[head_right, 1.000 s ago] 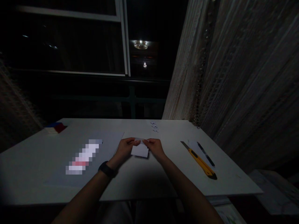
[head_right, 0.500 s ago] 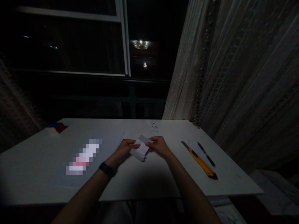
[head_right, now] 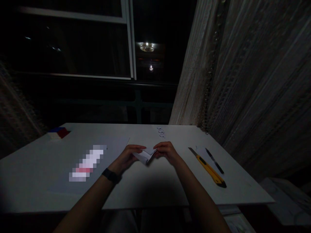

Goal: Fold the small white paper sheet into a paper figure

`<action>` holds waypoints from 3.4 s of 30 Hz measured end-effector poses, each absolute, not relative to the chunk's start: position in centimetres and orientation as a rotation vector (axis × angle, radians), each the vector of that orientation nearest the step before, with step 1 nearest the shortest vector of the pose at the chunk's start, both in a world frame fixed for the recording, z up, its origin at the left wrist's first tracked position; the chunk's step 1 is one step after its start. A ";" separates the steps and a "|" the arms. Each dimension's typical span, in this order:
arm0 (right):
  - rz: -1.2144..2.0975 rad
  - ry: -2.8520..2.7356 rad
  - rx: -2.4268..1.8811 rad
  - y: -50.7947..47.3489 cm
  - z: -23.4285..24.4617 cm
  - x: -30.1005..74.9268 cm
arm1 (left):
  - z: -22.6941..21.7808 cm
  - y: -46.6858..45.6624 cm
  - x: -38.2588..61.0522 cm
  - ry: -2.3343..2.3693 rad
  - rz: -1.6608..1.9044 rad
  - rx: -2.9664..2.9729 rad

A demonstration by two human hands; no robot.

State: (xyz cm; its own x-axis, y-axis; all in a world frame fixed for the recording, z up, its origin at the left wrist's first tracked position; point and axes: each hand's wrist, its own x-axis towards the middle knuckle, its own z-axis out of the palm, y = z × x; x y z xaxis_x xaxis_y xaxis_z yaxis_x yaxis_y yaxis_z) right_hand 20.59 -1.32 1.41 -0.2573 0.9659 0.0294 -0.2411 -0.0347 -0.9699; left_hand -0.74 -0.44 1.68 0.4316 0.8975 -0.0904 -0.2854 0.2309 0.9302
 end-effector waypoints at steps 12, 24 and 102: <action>1.263 -1.311 -0.997 -0.7 0.8 19.9 | 1.4 -0.3 -0.3 0.876 0.941 1.213; 1.120 -1.342 -1.047 -1.1 1.1 19.1 | 1.6 -0.7 0.0 0.878 0.845 1.287; 1.687 -1.243 -0.930 -1.5 1.8 20.5 | 2.0 -0.6 -1.3 0.735 0.818 1.088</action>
State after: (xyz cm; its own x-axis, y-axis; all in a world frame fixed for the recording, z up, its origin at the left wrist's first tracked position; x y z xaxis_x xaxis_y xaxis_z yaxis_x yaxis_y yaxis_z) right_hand 20.48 -1.46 1.84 -0.3876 0.9175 -0.0890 -0.1868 -0.1727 -0.9671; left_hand -1.34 -0.62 2.04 0.5067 0.8548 -0.1120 -0.2024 0.2443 0.9483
